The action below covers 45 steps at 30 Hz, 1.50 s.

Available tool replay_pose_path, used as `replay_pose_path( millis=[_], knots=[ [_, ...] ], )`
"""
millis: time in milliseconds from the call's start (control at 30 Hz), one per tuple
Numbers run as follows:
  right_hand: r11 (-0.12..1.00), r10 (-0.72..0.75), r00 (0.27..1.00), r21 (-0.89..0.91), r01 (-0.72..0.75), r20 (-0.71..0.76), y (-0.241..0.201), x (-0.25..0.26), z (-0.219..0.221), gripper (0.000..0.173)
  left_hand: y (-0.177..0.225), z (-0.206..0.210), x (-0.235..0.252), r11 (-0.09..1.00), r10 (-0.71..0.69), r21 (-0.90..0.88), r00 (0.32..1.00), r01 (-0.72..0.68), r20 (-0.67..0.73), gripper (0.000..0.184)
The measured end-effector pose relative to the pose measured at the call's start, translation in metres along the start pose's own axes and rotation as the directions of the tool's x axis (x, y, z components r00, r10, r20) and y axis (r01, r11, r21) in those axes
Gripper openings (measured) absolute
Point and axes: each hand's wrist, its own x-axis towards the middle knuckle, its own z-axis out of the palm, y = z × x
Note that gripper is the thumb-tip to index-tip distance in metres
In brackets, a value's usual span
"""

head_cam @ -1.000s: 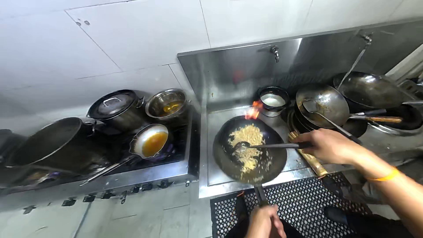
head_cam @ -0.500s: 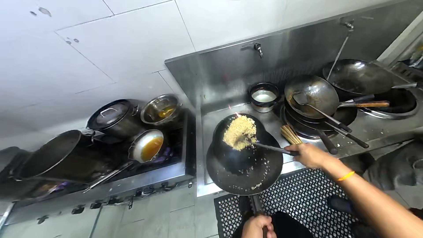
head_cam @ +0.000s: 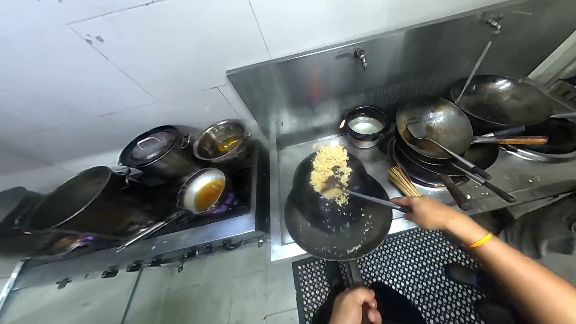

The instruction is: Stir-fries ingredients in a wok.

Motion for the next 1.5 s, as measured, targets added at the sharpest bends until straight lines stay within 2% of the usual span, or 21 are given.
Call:
replay_pose_path(
  millis=[67,133,200,267,333,400,433,500,567,633,700,800,867,933,1000,1067,1167,1233,1333,1433,1500],
  knots=[
    [0.987,0.018,0.977,0.154,-0.052,0.211,-0.005,-0.017,-0.036,0.041,0.036,0.015,-0.003,0.996,-0.006,-0.084,0.999,0.010,0.048,0.014],
    [0.943,0.065,0.956,0.296,-0.153,0.287,-0.015,-0.016,-0.062,0.040,0.089,0.028,0.032,0.980,0.048,-0.199,0.995,-0.029,0.091,0.013],
    [0.949,0.122,0.975,0.267,-0.169,0.185,-0.025,0.000,-0.054,0.039,0.111,0.019,0.081,0.967,0.109,-0.243,0.988,-0.081,0.107,0.006],
    [0.986,0.152,0.987,0.085,-0.147,-0.056,-0.017,0.030,-0.007,0.040,0.081,0.000,0.099,0.976,0.142,-0.181,0.984,-0.121,0.108,0.005],
    [0.991,0.122,0.969,-0.036,-0.133,-0.217,-0.011,0.042,0.040,0.051,0.028,-0.014,0.072,0.989,0.139,-0.058,0.985,-0.134,0.100,0.005],
    [0.992,0.105,0.962,-0.043,-0.120,-0.253,-0.016,0.019,0.054,0.058,-0.007,-0.024,0.039,0.993,0.102,0.051,0.994,-0.103,0.032,0.012],
    [0.996,0.082,0.964,-0.020,-0.090,-0.254,-0.017,0.007,0.051,0.056,-0.008,-0.025,0.027,0.995,0.075,0.066,0.997,-0.075,-0.002,0.011],
    [0.998,0.051,0.973,0.045,-0.042,-0.226,-0.017,-0.013,0.028,0.047,0.016,-0.017,0.019,0.999,0.038,0.024,0.999,-0.038,0.010,0.007],
    [0.996,0.076,0.973,0.065,-0.063,-0.217,-0.020,-0.011,0.000,0.037,0.064,-0.005,0.033,0.997,0.035,-0.067,0.997,-0.030,0.067,0.010],
    [0.990,0.135,0.957,0.005,-0.139,-0.257,-0.028,0.015,-0.008,0.033,0.106,0.002,0.063,0.990,0.070,-0.131,0.994,-0.059,0.080,0.011],
    [0.987,0.153,0.944,-0.003,-0.161,-0.293,-0.040,0.056,0.013,0.032,0.123,-0.003,0.094,0.984,0.106,-0.156,0.990,-0.090,0.097,0.011],
    [0.953,0.156,0.982,0.279,-0.121,-0.108,-0.063,0.097,0.040,0.037,0.125,-0.017,0.122,0.985,0.124,-0.135,0.987,-0.110,0.102,0.015],
    [0.870,0.162,0.980,0.451,-0.199,0.120,-0.069,0.091,0.020,0.041,0.125,-0.029,0.130,0.985,0.120,-0.138,0.987,-0.104,0.109,0.019],
    [0.856,0.176,0.954,0.441,-0.270,0.242,-0.064,0.071,-0.021,0.040,0.128,-0.040,0.133,0.983,0.120,-0.153,0.985,-0.100,0.125,0.021],
    [0.860,0.259,0.937,0.385,-0.333,0.232,-0.054,0.060,-0.054,0.037,0.132,-0.049,0.136,0.985,0.113,-0.146,0.986,-0.094,0.126,0.024],
    [0.840,0.350,0.925,0.386,-0.380,0.150,-0.050,0.072,-0.057,0.036,0.135,-0.055,0.139,0.987,0.107,-0.131,0.986,-0.091,0.127,0.025],
    [0.737,0.376,0.922,0.573,-0.359,0.094,-0.059,0.120,-0.012,0.041,0.134,-0.058,0.146,0.991,0.102,-0.098,0.986,-0.089,0.133,0.029],
    [0.688,0.321,0.927,0.624,-0.370,0.196,-0.066,0.140,0.006,0.044,0.135,-0.059,0.146,0.994,0.094,-0.068,0.986,-0.085,0.137,0.032],
    [0.821,0.235,0.917,0.440,-0.365,0.322,-0.062,0.125,-0.036,0.044,0.140,-0.066,0.142,0.998,0.063,-0.008,0.980,-0.062,0.190,0.037],
    [0.921,0.303,0.941,0.210,-0.329,0.149,-0.055,0.112,-0.083,0.031,0.145,-0.075,0.145,0.999,0.019,0.041,0.965,-0.030,0.262,0.044],
    [0.942,0.304,0.952,0.161,-0.294,-0.041,-0.054,0.128,-0.066,0.031,0.148,-0.074,0.145,0.999,-0.019,0.034,0.967,0.011,0.254,0.043]
  ],
)
